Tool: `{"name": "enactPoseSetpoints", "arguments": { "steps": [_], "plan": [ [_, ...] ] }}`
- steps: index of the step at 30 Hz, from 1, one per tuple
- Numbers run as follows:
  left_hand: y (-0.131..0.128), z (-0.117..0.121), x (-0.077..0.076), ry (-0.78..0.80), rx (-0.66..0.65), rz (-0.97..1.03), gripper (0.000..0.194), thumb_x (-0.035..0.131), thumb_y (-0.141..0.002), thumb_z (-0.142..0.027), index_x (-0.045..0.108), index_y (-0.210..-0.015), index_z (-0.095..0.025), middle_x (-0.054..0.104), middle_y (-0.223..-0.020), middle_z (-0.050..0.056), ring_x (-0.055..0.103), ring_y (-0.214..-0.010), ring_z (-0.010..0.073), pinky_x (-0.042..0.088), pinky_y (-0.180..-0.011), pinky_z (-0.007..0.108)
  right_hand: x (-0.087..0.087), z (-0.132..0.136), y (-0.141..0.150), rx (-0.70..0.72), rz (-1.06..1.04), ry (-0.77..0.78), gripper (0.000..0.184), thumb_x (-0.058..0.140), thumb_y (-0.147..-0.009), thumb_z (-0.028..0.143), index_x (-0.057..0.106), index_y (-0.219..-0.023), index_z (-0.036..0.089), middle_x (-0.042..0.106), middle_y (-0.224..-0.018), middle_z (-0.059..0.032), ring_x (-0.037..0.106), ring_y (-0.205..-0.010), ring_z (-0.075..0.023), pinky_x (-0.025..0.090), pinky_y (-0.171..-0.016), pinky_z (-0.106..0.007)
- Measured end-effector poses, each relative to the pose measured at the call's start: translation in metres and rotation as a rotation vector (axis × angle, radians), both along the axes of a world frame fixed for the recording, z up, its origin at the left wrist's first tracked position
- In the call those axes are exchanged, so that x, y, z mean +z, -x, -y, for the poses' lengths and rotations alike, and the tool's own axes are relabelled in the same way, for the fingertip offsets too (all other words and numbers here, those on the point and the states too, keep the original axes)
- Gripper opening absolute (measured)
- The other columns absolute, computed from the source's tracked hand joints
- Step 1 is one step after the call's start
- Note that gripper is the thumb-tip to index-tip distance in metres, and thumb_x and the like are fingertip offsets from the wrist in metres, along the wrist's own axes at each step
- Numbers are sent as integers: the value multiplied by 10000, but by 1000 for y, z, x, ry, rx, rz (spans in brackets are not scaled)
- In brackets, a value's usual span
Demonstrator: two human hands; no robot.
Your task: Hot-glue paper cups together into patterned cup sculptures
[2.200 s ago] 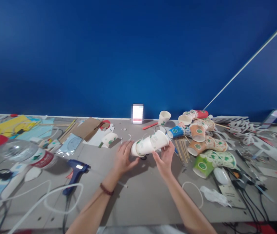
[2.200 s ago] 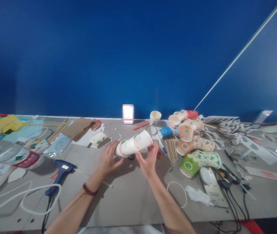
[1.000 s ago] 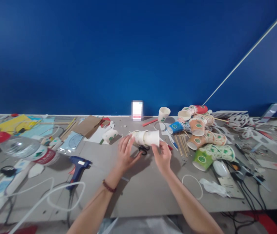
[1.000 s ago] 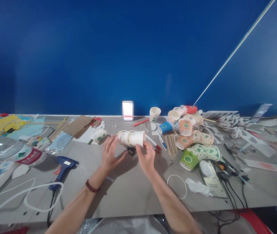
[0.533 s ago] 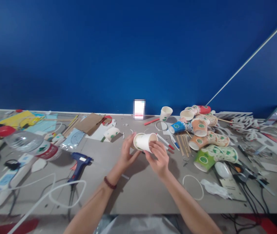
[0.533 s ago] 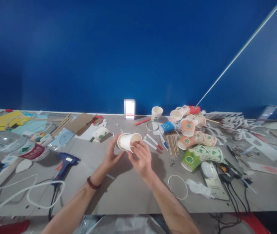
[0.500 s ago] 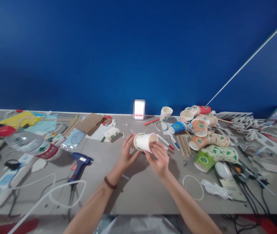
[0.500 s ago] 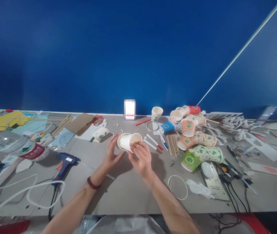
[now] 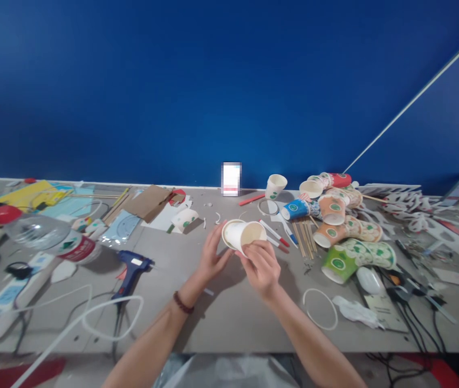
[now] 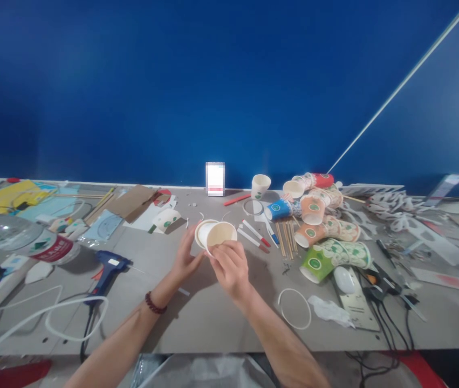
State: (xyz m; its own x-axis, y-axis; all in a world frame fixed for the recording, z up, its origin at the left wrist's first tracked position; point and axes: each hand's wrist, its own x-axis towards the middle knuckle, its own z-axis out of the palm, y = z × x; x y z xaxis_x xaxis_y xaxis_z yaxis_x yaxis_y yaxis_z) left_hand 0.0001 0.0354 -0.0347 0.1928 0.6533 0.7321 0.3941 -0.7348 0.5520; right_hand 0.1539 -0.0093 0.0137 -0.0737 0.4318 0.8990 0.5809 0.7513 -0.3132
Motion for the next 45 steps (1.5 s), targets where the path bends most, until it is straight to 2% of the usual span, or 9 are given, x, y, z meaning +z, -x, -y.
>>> {"name": "enactPoseSetpoints", "arguments": {
  "steps": [8,17,21,27,33,38,45],
  "plan": [
    [-1,3,0,-19,28,-38,649,576,-915,-309,295,-1494,-230,532,-1409,185,560,-1257,291,497,-987,437,6,1,2,-37,-49,-56,195,617,-866,50,647,-996,192,699,-701,-40,618,-683,-186,538,-643,-350],
    [-1,6,9,-34,31,-94,648,570,-917,-306,293,-1495,-215,541,-1387,192,544,-1265,304,490,-1000,465,5,2,1,-49,-101,-59,223,615,-851,41,659,-994,207,682,-688,-31,631,-672,-198,546,-637,-359],
    [-2,8,11,-28,31,-118,672,583,-903,-321,291,-1495,-198,539,-1378,198,543,-1250,305,477,-1006,476,5,1,1,-73,-152,-28,191,627,-857,74,671,-969,222,683,-683,-26,634,-665,-200,546,-618,-361],
    [-1,10,13,7,54,-155,733,569,-910,-332,204,-1528,-183,498,-1424,216,507,-1299,313,452,-1027,474,3,-1,2,-84,-178,28,135,617,-865,85,669,-885,208,676,-684,-33,628,-666,-196,547,-601,-340],
    [-3,8,16,-51,95,-88,716,610,-874,-307,267,-1487,-168,478,-1444,219,463,-1348,319,370,-1098,521,-1,1,2,-73,-186,159,152,578,-898,145,672,-785,184,659,-685,-52,631,-666,-182,536,-567,-290],
    [-4,5,14,-105,126,-89,783,651,-833,-328,248,-1488,-184,509,-1418,214,506,-1313,321,411,-1068,511,-3,2,3,-62,-183,182,162,574,-901,150,681,-784,183,666,-687,-53,635,-666,-177,539,-582,-282],
    [-5,3,9,-107,164,-89,729,654,-830,-310,308,-1462,-203,567,-1369,194,561,-1255,318,449,-1028,499,-5,4,5,-89,-233,245,191,582,-900,164,683,-739,176,669,-686,-54,637,-647,-161,520,-563,-252]
  ]
}}
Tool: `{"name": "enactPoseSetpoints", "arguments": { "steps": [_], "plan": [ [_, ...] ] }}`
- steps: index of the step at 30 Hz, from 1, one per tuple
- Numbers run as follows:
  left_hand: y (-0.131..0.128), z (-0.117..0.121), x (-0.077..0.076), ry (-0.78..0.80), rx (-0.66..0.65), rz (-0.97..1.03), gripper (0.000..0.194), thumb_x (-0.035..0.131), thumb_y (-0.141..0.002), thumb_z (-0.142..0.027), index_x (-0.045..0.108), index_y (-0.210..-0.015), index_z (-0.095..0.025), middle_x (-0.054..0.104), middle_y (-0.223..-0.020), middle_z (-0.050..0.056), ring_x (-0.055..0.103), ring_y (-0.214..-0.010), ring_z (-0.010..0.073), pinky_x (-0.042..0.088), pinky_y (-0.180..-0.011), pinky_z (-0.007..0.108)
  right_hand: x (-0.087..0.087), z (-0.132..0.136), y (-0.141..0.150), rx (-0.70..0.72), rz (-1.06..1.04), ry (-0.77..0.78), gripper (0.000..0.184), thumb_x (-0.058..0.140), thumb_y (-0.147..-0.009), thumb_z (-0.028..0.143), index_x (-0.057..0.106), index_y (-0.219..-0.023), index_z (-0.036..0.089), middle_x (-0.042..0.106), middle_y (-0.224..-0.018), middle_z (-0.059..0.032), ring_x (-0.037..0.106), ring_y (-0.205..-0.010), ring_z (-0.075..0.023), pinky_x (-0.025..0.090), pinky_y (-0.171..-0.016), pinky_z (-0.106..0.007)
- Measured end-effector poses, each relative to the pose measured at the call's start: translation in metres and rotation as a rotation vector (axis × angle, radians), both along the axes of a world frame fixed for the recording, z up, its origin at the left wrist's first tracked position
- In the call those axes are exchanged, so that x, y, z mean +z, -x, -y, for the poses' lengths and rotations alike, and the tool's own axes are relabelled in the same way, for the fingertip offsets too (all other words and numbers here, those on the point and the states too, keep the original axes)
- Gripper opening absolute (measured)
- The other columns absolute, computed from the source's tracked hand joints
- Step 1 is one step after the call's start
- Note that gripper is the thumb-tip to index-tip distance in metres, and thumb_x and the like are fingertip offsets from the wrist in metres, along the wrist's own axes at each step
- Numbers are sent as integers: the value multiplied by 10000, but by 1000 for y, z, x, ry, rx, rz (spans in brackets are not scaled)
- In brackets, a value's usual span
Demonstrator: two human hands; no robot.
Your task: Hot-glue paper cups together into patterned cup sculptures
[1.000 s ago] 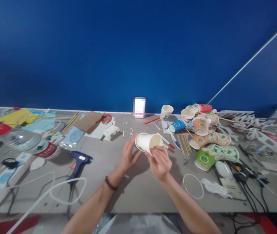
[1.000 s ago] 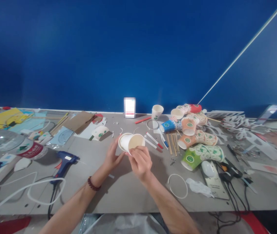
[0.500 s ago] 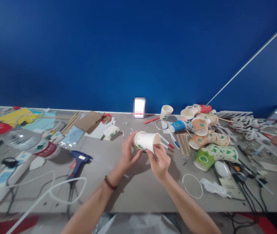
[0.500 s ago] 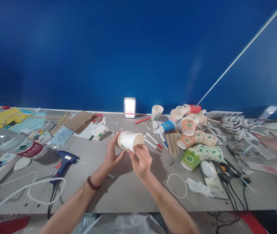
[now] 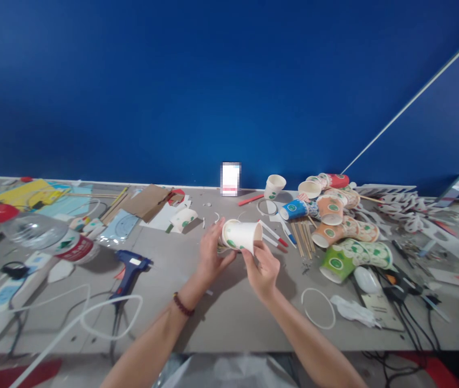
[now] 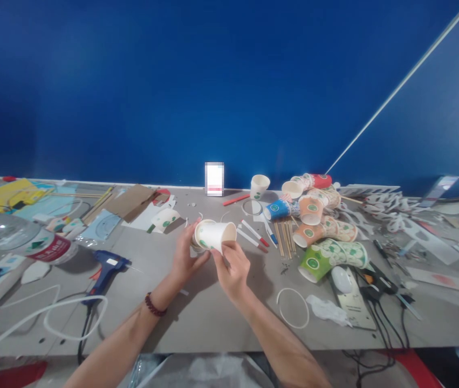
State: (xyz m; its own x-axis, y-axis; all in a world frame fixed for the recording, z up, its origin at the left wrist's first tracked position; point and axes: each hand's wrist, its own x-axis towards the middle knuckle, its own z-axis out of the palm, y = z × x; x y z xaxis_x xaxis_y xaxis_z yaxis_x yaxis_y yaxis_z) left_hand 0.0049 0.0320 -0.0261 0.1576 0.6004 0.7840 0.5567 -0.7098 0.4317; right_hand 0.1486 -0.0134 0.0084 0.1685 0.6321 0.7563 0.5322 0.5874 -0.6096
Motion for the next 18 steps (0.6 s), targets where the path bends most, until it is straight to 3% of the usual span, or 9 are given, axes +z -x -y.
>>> {"name": "enactPoseSetpoints", "arguments": {
  "steps": [8,13,15,18],
  "plan": [
    [0,-2,1,-44,37,-38,720,674,-830,-338,341,-1456,-213,615,-1314,171,608,-1182,300,443,-1017,491,-1,1,-1,7,-74,84,217,581,-906,215,688,-722,174,691,-727,-52,642,-646,-146,507,-565,-226],
    [4,-3,1,-29,66,-28,719,682,-816,-409,380,-1441,-219,563,-1375,168,524,-1284,316,353,-1102,510,-9,-4,-7,0,-225,287,233,591,-896,333,705,-783,164,677,-692,-23,605,-610,-143,500,-583,-240],
    [7,-3,1,91,53,80,642,645,-845,-407,412,-1416,-227,569,-1362,153,530,-1272,295,374,-1093,498,-12,-8,-11,-31,-340,363,283,603,-875,397,701,-762,156,640,-622,-5,565,-564,-138,476,-547,-244],
    [13,-8,4,470,-76,284,455,574,-885,-435,549,-1287,-223,659,-1213,114,624,-1118,252,488,-980,430,-13,-17,-17,-50,-516,433,367,621,-844,471,664,-676,148,582,-554,5,513,-523,-127,433,-500,-240]
  ]
}}
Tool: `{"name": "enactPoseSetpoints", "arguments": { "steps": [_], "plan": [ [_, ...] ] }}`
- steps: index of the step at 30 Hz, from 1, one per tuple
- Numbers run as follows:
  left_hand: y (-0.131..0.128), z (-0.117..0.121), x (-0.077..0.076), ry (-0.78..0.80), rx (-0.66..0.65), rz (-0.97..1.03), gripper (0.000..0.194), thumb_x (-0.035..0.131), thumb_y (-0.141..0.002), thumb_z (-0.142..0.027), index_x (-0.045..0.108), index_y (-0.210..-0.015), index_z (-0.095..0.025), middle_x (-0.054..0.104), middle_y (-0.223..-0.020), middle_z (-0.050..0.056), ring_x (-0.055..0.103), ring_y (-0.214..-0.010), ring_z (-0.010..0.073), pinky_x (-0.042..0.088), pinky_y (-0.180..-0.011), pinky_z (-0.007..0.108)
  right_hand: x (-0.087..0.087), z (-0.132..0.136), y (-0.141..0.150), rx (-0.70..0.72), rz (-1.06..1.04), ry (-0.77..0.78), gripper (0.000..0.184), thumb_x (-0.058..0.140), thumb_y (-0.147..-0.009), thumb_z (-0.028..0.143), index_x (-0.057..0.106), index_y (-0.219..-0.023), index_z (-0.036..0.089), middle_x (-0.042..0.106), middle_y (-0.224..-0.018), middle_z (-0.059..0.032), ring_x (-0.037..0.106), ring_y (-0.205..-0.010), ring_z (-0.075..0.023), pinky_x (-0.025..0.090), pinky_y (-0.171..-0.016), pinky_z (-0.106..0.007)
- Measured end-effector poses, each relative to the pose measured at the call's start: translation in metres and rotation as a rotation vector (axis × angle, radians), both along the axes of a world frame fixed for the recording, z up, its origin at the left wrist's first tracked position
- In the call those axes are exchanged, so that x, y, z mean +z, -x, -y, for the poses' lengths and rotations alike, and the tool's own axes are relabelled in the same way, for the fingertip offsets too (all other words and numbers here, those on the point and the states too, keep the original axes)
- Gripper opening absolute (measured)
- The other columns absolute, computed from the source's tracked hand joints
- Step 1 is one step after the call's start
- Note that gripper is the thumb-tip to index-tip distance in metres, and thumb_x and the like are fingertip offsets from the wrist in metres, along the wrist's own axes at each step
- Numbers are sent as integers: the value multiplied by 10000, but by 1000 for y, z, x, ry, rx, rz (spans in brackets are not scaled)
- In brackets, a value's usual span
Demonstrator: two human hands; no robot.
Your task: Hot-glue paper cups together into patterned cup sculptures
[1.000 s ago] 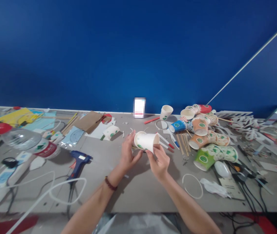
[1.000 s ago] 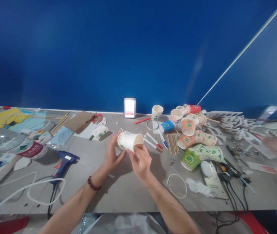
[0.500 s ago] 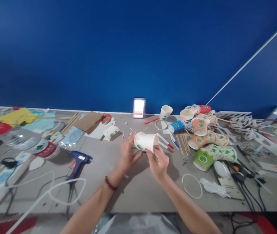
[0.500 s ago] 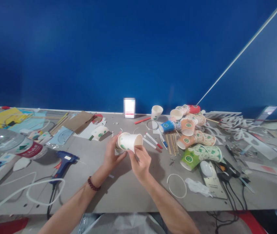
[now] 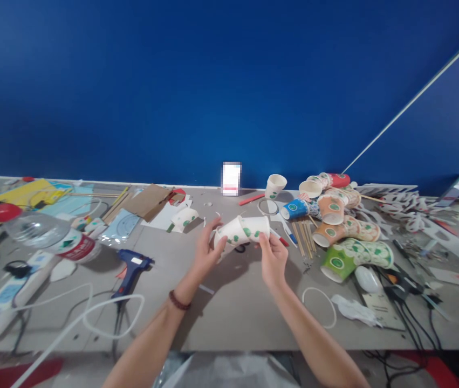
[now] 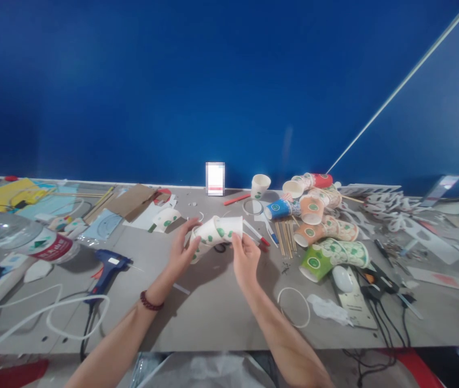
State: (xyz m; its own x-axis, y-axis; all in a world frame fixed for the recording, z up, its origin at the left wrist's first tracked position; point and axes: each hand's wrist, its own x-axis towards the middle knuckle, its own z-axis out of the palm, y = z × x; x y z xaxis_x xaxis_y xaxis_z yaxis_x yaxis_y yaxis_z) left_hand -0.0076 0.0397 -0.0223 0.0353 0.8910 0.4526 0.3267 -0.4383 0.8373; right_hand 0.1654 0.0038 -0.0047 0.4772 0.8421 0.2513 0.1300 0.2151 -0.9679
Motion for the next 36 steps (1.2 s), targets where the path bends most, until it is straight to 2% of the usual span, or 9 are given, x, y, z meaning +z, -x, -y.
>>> {"name": "enactPoseSetpoints", "arguments": {
  "steps": [4,7,9,13,17,19,27,33,36],
  "plan": [
    [3,-6,7,479,-216,229,411,618,-816,-516,668,-1079,-204,721,-1067,87,677,-969,252,556,-793,347,1,-10,-7,11,-154,56,412,638,-824,525,653,-672,143,590,-558,-3,516,-500,-122,435,-494,-243],
    [2,-7,12,616,-243,364,453,676,-755,-522,664,-1065,-192,732,-1011,77,691,-910,247,553,-734,318,2,-16,-15,147,-206,56,390,659,-806,532,708,-825,145,692,-712,-43,620,-617,-166,502,-546,-267],
    [2,-8,14,659,-224,414,478,700,-724,-534,663,-1049,-186,736,-991,80,696,-899,251,551,-727,320,0,-21,-22,267,-179,50,381,682,-800,496,725,-961,154,735,-856,-70,674,-779,-209,554,-665,-314],
    [3,-10,14,710,-153,480,523,732,-697,-524,653,-1092,-190,732,-1065,102,695,-972,280,559,-769,358,-7,-31,-34,378,31,20,332,700,-794,414,738,-1011,166,728,-1035,-113,669,-965,-258,526,-892,-446],
    [4,-10,13,729,-165,495,549,716,-734,-508,613,-1172,-193,711,-1152,119,682,-1042,292,560,-811,386,-17,-34,-37,250,259,-49,235,748,-739,349,763,-926,208,591,-1322,-121,477,-1289,-316,357,-1093,-531],
    [4,-9,15,726,-180,489,552,707,-743,-520,602,-1177,-197,701,-1177,121,674,-1066,295,558,-823,389,-20,-34,-37,217,340,-64,223,728,-764,352,761,-944,223,509,-1415,-108,419,-1344,-316,344,-1106,-530],
    [1,-5,27,794,-211,540,542,728,-722,-520,621,-1141,-193,694,-1180,111,650,-1102,267,508,-891,332,-27,-38,-38,258,389,-59,235,676,-818,366,722,-1009,237,526,-1393,-96,435,-1336,-308,338,-1118,-519],
    [2,-12,10,736,-142,654,541,729,-683,-521,616,-1097,-191,705,-1090,90,668,-1027,244,510,-851,318,-36,-38,-32,160,391,-62,401,613,-832,309,551,-1218,220,597,-1240,-121,574,-1128,-256,484,-968,-456],
    [4,-17,4,666,-107,635,510,710,-683,-507,604,-1069,-191,702,-993,57,671,-939,218,506,-787,298,-44,-39,-28,99,520,-22,291,588,-809,271,556,-1089,197,624,-1073,-113,590,-1012,-259,504,-884,-445]
  ]
}}
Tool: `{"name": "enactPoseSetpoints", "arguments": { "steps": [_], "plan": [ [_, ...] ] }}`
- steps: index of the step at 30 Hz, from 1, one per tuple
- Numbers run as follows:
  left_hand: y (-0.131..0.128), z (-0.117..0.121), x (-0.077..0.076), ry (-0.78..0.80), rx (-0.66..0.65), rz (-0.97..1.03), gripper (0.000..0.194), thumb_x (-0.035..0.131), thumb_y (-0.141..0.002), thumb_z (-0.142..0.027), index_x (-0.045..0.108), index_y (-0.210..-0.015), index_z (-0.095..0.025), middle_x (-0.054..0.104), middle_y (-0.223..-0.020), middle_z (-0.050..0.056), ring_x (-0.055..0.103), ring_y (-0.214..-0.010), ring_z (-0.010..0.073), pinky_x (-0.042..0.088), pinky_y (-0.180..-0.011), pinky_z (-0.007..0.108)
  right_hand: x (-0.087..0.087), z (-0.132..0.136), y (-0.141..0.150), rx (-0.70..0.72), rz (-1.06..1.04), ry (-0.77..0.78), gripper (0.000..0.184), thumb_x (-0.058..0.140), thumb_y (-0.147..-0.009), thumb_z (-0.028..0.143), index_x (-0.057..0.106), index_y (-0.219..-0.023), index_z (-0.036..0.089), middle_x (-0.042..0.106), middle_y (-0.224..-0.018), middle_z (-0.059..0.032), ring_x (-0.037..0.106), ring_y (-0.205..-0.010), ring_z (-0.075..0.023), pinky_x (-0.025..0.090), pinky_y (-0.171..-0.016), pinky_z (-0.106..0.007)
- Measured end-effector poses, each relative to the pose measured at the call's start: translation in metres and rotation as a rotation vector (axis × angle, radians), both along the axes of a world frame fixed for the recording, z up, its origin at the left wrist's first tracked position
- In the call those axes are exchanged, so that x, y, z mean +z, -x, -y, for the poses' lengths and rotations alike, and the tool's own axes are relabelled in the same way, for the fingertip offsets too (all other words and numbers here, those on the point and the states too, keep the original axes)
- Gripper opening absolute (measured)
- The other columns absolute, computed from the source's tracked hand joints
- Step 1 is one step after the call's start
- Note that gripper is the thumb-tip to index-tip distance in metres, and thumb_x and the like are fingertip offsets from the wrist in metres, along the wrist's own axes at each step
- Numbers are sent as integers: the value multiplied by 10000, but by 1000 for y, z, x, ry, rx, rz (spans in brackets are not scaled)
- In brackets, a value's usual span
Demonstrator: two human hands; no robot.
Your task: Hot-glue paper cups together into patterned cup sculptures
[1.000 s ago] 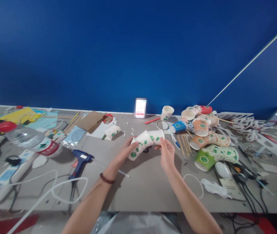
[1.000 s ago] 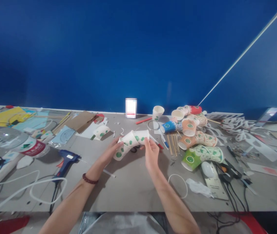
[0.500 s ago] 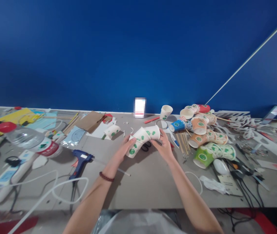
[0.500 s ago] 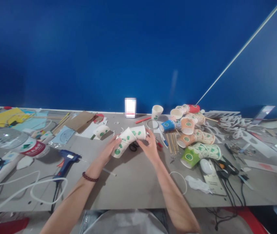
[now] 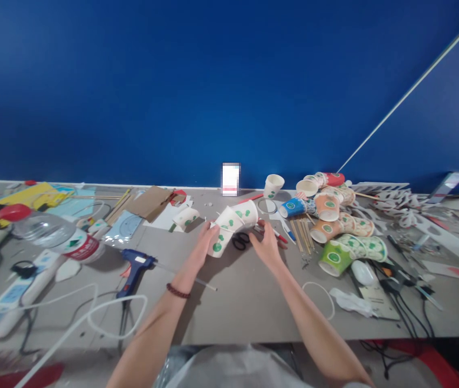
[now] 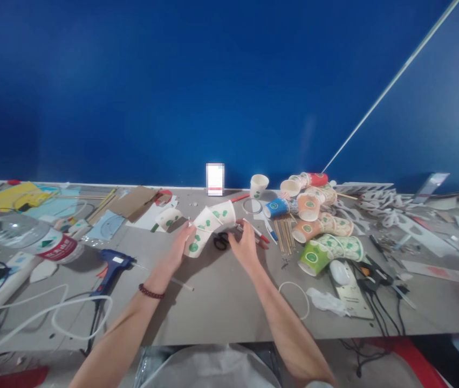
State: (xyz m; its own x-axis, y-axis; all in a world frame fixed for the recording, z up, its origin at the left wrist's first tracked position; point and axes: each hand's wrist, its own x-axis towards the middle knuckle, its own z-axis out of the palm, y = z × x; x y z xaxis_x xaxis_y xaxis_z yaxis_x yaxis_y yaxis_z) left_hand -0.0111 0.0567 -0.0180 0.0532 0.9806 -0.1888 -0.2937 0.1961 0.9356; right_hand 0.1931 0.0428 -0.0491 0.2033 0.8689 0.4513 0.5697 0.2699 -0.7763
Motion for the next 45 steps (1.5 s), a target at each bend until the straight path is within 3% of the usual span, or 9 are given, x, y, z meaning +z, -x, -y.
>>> {"name": "enactPoseSetpoints", "arguments": {
  "steps": [4,13,16,19,22,28,32,36,45],
  "plan": [
    [2,-4,-2,-68,84,-64,456,711,-668,-491,603,-1004,-202,687,-925,26,660,-879,197,501,-764,284,0,3,6,50,204,19,45,564,-819,248,543,-832,211,602,-866,-66,572,-875,-237,487,-804,-385],
    [7,-2,5,-116,117,-82,437,643,-732,-524,576,-1006,-190,676,-915,40,654,-876,216,483,-791,323,12,17,17,291,487,253,341,623,-842,261,528,-518,213,567,-556,-4,552,-588,-167,396,-575,-269],
    [6,-2,7,-117,116,-70,467,654,-711,-539,572,-1004,-184,679,-902,41,656,-878,222,486,-784,320,13,18,19,305,514,257,131,604,-853,252,704,-786,199,712,-802,-64,643,-820,-220,480,-728,-307],
    [5,-1,8,-115,118,-62,464,659,-705,-531,573,-1001,-184,682,-895,42,658,-871,221,484,-776,317,14,19,21,313,595,284,465,596,-861,292,595,-1296,130,605,-1341,-164,532,-1242,-312,444,-998,-431],
    [5,-2,8,-115,123,-66,439,651,-713,-519,567,-988,-187,684,-916,47,660,-888,221,486,-794,321,10,19,21,337,641,345,615,581,-868,311,467,-1427,80,463,-1483,-190,430,-1361,-349,373,-1093,-503],
    [5,-7,-3,-115,92,-193,424,566,-764,-527,554,-1036,-202,676,-958,53,653,-904,217,494,-807,322,4,14,16,183,374,68,240,527,-830,209,707,-986,177,742,-1043,-107,669,-996,-257,520,-902,-388],
    [1,-7,-8,-127,28,-309,362,619,-710,-507,617,-922,-215,664,-847,38,625,-800,225,480,-748,334,19,15,7,-32,224,-155,238,407,-841,145,624,-765,206,682,-746,-57,635,-773,-213,514,-754,-356],
    [-2,-1,-4,-223,-29,-444,277,696,-666,-457,684,-821,-229,678,-903,41,595,-853,238,449,-798,340,32,19,10,-94,106,-390,199,426,-841,124,591,-798,227,658,-760,-36,610,-759,-205,494,-720,-344],
    [7,0,0,-338,-108,-719,376,635,-755,-498,705,-1021,-242,696,-867,44,602,-766,226,452,-722,330,29,23,24,121,259,-356,229,454,-864,96,633,-945,215,693,-941,-75,631,-934,-226,504,-851,-397]
  ]
}}
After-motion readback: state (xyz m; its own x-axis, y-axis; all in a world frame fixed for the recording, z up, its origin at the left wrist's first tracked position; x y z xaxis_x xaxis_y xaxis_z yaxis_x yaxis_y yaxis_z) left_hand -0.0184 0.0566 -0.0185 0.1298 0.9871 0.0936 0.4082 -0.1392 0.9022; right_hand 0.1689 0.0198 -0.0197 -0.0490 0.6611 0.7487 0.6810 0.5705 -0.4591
